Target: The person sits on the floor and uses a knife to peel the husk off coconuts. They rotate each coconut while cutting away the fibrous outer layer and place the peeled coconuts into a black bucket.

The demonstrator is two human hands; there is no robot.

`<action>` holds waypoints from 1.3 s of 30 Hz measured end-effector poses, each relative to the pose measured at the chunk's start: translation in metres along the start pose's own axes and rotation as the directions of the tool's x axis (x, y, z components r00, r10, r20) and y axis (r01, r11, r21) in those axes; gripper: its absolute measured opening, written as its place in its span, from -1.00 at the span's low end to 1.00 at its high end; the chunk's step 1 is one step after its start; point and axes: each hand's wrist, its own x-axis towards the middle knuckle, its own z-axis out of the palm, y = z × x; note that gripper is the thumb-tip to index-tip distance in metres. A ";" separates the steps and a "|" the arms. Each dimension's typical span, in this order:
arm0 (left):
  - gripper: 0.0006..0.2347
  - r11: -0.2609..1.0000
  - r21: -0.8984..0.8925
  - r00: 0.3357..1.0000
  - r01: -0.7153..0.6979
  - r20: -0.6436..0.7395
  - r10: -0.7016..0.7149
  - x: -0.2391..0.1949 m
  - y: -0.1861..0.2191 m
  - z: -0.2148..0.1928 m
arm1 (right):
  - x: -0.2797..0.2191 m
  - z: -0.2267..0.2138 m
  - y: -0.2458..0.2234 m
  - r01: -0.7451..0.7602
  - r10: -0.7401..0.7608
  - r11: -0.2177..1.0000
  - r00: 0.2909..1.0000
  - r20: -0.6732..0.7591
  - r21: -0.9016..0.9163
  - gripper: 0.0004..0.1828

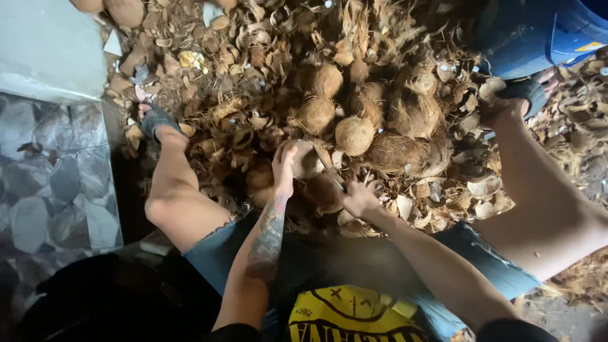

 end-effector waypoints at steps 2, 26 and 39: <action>-0.28 0.998 -0.015 0.998 0.056 -0.003 -0.056 0.009 -0.004 -0.006 | -0.011 -0.020 -0.019 0.059 -0.059 0.998 0.998 0.001 0.025 -0.46; -0.44 0.969 -0.237 0.992 0.078 -0.075 -0.098 -0.009 0.012 0.011 | -0.038 -0.018 -0.010 0.671 -0.468 0.685 0.703 -0.535 0.282 -0.79; -0.34 0.972 0.007 0.964 0.237 0.124 -0.236 0.025 -0.007 -0.014 | 0.008 -0.010 0.009 -0.215 0.105 0.599 0.976 0.190 0.771 -0.77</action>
